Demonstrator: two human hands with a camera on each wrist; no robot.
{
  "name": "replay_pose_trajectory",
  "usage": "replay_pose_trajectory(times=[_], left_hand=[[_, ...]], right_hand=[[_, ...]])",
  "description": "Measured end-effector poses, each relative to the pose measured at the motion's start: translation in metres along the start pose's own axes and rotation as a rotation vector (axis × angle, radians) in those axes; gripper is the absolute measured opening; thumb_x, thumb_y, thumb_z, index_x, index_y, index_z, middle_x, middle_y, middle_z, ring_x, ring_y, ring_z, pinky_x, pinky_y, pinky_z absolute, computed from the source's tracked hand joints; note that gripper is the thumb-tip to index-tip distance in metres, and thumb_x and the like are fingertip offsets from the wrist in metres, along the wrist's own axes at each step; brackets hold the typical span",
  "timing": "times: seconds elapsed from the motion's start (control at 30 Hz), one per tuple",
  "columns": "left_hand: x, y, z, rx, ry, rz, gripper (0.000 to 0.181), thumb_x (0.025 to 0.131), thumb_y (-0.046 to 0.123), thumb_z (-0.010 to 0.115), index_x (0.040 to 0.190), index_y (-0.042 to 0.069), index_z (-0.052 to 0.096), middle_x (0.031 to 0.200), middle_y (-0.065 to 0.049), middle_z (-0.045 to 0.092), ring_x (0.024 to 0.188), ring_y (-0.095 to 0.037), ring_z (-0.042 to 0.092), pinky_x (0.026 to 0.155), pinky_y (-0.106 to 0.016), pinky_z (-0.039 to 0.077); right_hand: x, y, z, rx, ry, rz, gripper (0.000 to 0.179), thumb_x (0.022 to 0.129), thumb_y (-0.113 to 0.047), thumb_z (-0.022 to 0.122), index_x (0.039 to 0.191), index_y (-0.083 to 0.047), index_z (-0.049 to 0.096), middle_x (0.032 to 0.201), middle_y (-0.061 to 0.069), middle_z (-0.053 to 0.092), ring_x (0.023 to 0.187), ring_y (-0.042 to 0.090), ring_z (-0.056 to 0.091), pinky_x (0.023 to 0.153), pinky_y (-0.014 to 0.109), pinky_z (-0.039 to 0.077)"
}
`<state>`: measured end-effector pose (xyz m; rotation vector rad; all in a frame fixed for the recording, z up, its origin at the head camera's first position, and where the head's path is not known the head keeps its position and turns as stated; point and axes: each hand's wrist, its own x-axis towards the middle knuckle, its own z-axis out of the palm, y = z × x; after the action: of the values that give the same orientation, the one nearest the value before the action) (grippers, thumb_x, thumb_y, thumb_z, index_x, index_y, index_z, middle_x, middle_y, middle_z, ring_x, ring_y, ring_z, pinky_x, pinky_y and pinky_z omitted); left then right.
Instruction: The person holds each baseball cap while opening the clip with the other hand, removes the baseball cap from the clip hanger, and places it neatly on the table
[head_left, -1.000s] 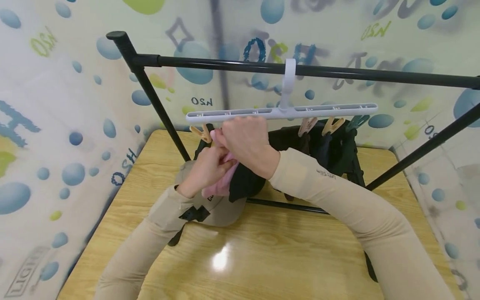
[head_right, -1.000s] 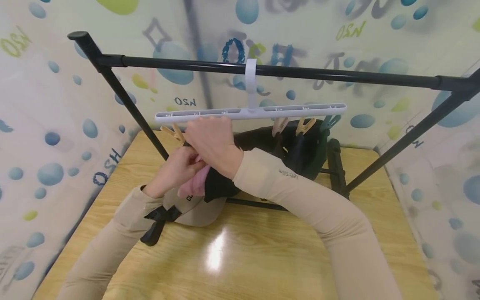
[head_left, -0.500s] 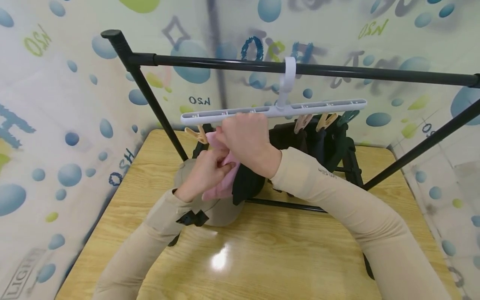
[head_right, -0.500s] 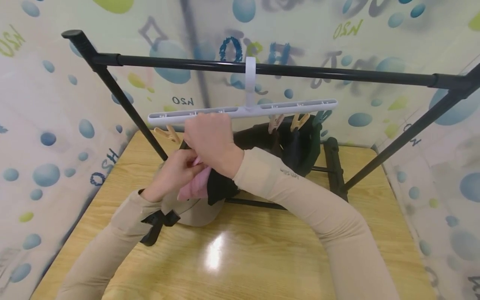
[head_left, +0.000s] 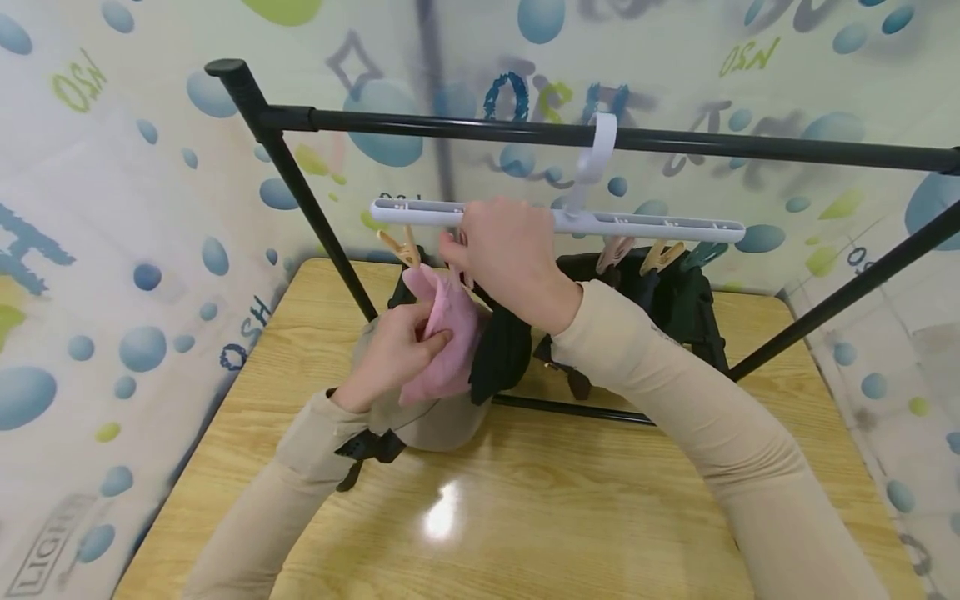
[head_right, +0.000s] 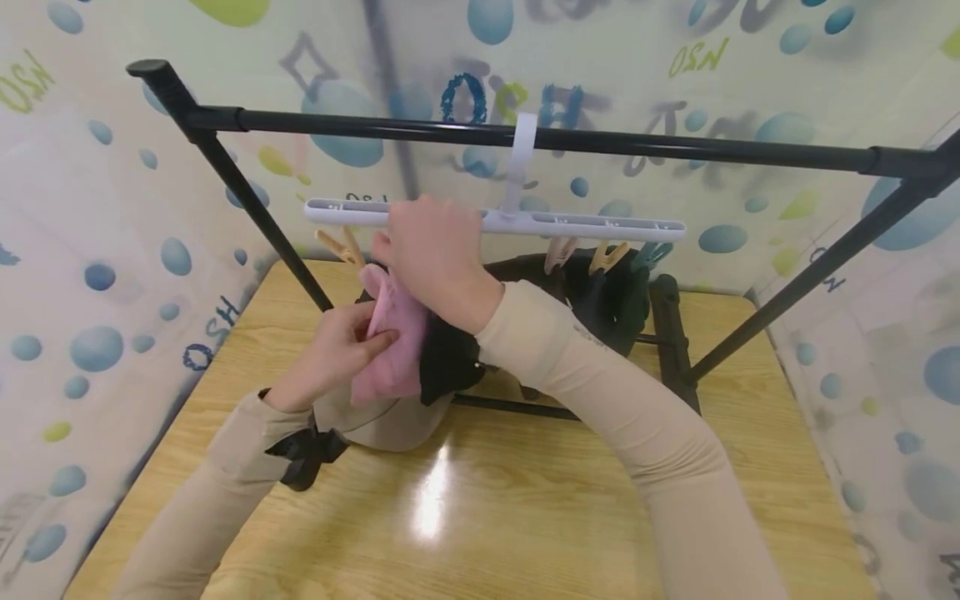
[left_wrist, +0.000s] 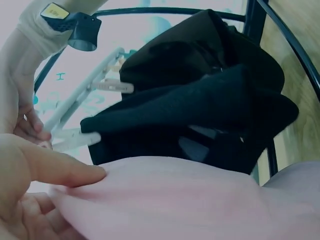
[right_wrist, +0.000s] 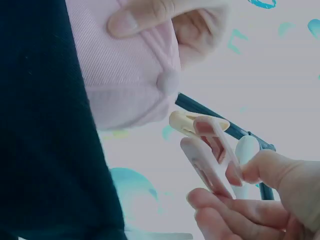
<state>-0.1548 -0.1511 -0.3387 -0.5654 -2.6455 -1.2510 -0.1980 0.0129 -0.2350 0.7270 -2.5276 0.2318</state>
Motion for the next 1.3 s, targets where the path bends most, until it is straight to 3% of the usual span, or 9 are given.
replay_pose_trajectory(times=[0.27, 0.47, 0.63, 0.9, 1.07, 1.17, 1.3], left_hand=[[-0.009, -0.01, -0.004, -0.133, 0.065, -0.051, 0.016, 0.084, -0.007, 0.066, 0.075, 0.001, 0.055, 0.061, -0.001, 0.047, 0.057, -0.015, 0.042, 0.053, -0.024, 0.035], [-0.009, -0.009, -0.006, -0.275, 0.004, -0.032, 0.011, 0.085, -0.011, 0.063, 0.08, -0.002, 0.059, 0.066, -0.005, 0.05, 0.06, -0.015, 0.045, 0.055, -0.024, 0.038], [-0.008, -0.011, -0.004, -0.361, -0.066, -0.075, 0.008, 0.088, -0.007, 0.063, 0.082, -0.003, 0.059, 0.068, -0.006, 0.051, 0.062, -0.016, 0.047, 0.057, -0.025, 0.039], [-0.009, -0.019, 0.005, -0.396, -0.142, -0.052, 0.007, 0.089, -0.005, 0.063, 0.083, -0.003, 0.06, 0.069, -0.005, 0.05, 0.061, -0.013, 0.045, 0.055, -0.024, 0.037], [-0.016, -0.037, 0.006, -0.435, -0.163, -0.171, 0.006, 0.09, -0.001, 0.063, 0.086, -0.003, 0.059, 0.069, -0.004, 0.05, 0.064, -0.012, 0.045, 0.058, -0.024, 0.038], [-0.023, -0.054, 0.006, -0.481, -0.15, -0.259, 0.007, 0.09, -0.001, 0.062, 0.094, -0.006, 0.061, 0.078, -0.006, 0.057, 0.072, -0.013, 0.051, 0.065, -0.025, 0.044], [-0.031, -0.072, 0.006, -0.498, -0.132, -0.342, 0.02, 0.091, 0.0, 0.061, 0.108, -0.01, 0.058, 0.095, -0.013, 0.059, 0.084, -0.017, 0.054, 0.075, -0.027, 0.047]], right_hand=[[0.004, 0.01, -0.005, -0.056, -0.007, 0.014, 0.049, 0.093, -0.04, 0.055, 0.052, -0.013, 0.058, 0.042, 0.0, 0.04, 0.038, 0.015, 0.027, 0.039, 0.027, 0.015], [0.006, 0.02, -0.004, -0.079, 0.004, 0.052, 0.053, 0.091, -0.045, 0.053, 0.048, -0.014, 0.054, 0.042, -0.001, 0.039, 0.039, 0.016, 0.031, 0.039, 0.028, 0.018], [0.007, 0.026, -0.005, -0.049, -0.017, 0.113, 0.053, 0.091, -0.044, 0.051, 0.047, -0.017, 0.059, 0.042, 0.0, 0.045, 0.04, 0.02, 0.037, 0.038, 0.029, 0.022], [0.005, 0.027, -0.007, -0.044, -0.017, 0.116, 0.054, 0.093, -0.045, 0.051, 0.048, -0.016, 0.062, 0.043, 0.001, 0.047, 0.04, 0.021, 0.04, 0.038, 0.029, 0.023], [0.004, 0.027, -0.006, -0.052, -0.005, 0.103, 0.054, 0.093, -0.044, 0.05, 0.047, -0.018, 0.06, 0.042, 0.001, 0.046, 0.038, 0.021, 0.039, 0.037, 0.03, 0.023], [0.003, 0.027, -0.006, -0.058, 0.005, 0.095, 0.052, 0.093, -0.043, 0.05, 0.048, -0.018, 0.06, 0.042, 0.0, 0.046, 0.038, 0.02, 0.039, 0.037, 0.03, 0.023], [0.003, 0.026, -0.007, -0.059, 0.01, 0.09, 0.052, 0.093, -0.043, 0.05, 0.048, -0.019, 0.061, 0.042, 0.0, 0.046, 0.039, 0.02, 0.039, 0.037, 0.03, 0.024]])
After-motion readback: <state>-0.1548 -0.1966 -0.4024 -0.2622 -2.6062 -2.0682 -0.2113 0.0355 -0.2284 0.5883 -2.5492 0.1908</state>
